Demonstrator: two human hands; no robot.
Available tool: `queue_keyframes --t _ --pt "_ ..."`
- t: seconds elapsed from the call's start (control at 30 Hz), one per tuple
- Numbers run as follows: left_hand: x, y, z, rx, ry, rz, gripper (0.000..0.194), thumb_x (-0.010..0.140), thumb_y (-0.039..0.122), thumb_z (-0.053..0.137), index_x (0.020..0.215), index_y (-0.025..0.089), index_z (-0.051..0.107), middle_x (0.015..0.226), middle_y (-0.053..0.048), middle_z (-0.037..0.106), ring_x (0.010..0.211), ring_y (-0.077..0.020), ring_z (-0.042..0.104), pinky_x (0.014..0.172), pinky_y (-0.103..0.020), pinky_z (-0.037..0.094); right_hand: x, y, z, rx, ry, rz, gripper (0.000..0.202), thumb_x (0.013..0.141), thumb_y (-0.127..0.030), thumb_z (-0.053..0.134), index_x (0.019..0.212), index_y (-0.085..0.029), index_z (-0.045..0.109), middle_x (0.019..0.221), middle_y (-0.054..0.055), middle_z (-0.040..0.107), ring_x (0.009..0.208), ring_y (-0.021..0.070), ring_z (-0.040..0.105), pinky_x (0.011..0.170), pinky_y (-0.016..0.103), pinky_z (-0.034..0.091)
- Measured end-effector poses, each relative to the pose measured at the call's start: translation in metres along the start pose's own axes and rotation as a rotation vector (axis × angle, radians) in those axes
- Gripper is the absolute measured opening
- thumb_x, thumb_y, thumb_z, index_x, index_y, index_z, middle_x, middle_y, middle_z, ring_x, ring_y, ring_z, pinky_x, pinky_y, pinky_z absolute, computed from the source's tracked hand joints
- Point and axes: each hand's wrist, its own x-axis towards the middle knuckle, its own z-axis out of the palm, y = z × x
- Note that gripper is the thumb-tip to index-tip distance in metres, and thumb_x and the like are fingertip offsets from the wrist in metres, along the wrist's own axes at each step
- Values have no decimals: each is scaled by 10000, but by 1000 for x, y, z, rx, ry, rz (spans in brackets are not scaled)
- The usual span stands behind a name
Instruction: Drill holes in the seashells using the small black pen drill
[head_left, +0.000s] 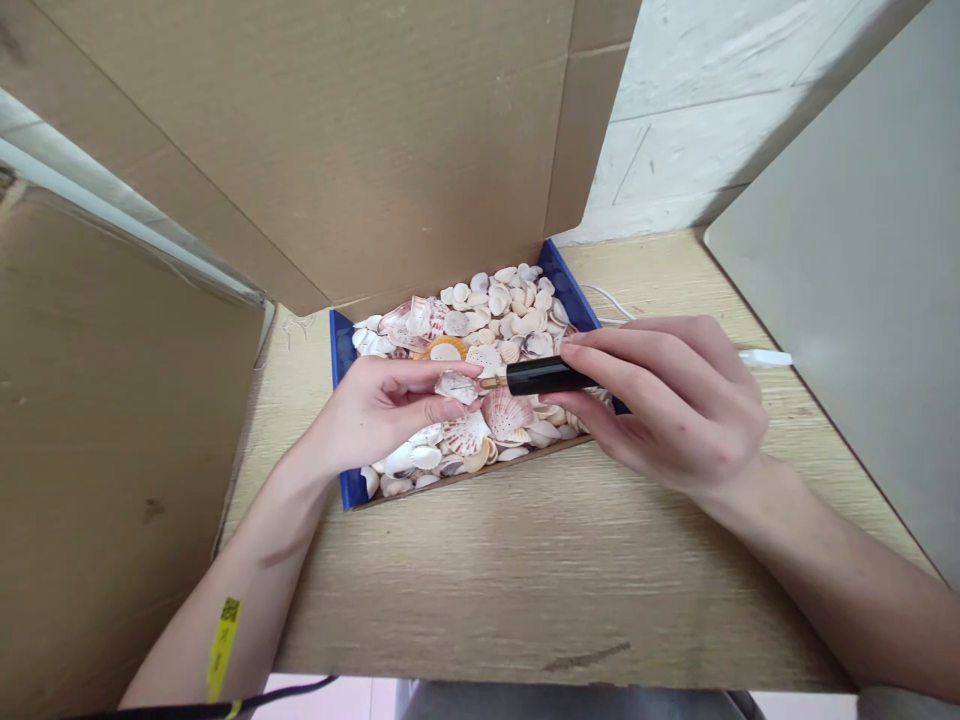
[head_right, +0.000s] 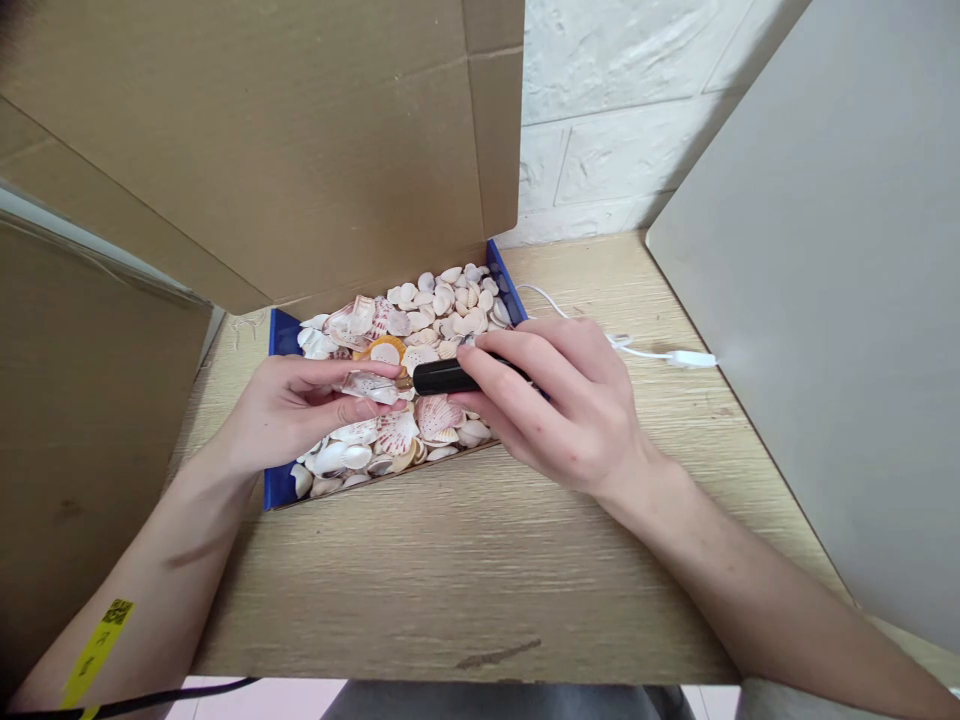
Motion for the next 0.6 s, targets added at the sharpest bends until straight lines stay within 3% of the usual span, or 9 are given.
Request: queue_keyframes --t 0.17,0.4,0.5,0.6 --pt "1 1 1 -88 -61 -67 256 736 251 716 983 202 764 669 0 711 512 -88 535 464 -171 405 1 0 1 21 -42 39 346 814 -302 676 1124 -191 570 1000 91 687 883 212 620 758 353 524" --pt "1 -2 2 -197 -60 -80 248 746 260 710 976 179 756 712 1 717 513 -68 529 483 -158 439 -2 1 3 10 -266 117 218 901 -375 552 978 -175 591 803 49 663 675 154 597 586 276 448" --pt "1 -3 2 -208 -15 -63 239 769 287 696 976 178 745 851 -30 741 656 -105 615 592 -190 506 -3 1 2 21 -342 93 330 900 -457 533 1027 -157 584 786 38 654 647 150 596 549 274 416" --pt "2 -3 3 -199 25 -43 230 784 288 690 982 180 736 941 -45 739 801 -141 649 692 -222 530 -3 2 2 37 -360 73 336 904 -418 544 1104 -148 555 828 39 665 661 145 605 550 268 414"
